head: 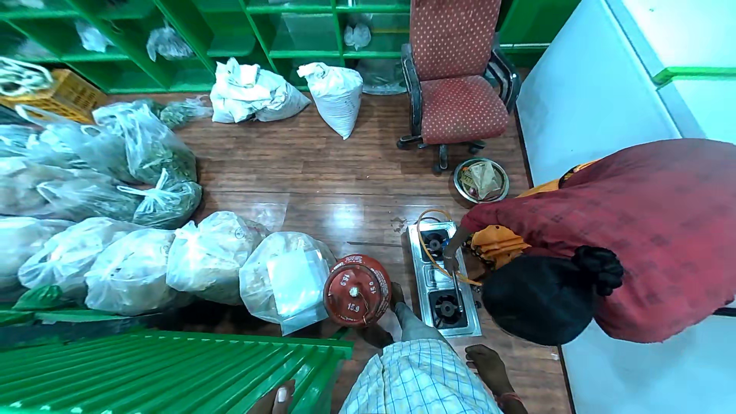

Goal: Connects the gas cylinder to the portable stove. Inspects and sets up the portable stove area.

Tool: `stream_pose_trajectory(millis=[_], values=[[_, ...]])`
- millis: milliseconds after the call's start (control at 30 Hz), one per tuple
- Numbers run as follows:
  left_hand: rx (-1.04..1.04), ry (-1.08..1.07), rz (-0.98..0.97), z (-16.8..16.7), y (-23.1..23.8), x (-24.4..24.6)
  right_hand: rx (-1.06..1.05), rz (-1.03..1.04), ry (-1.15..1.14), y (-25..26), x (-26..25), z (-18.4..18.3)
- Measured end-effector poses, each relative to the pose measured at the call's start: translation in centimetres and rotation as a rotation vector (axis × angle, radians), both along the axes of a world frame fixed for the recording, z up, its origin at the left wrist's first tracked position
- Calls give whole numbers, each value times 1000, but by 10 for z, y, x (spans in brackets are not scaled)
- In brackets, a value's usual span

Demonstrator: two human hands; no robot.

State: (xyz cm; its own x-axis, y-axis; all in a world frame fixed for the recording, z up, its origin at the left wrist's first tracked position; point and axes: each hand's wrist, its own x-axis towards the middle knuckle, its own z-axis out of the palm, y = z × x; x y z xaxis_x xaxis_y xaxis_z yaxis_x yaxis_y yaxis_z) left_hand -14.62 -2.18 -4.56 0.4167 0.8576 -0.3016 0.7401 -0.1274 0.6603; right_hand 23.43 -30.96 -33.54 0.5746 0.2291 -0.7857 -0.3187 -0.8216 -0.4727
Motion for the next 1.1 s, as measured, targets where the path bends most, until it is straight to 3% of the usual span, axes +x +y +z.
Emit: stream_pose_trajectory(millis=[1100], values=[[52, -20, 29, -4, -3, -1, 28, 32, -26, 2, -4, -2]])
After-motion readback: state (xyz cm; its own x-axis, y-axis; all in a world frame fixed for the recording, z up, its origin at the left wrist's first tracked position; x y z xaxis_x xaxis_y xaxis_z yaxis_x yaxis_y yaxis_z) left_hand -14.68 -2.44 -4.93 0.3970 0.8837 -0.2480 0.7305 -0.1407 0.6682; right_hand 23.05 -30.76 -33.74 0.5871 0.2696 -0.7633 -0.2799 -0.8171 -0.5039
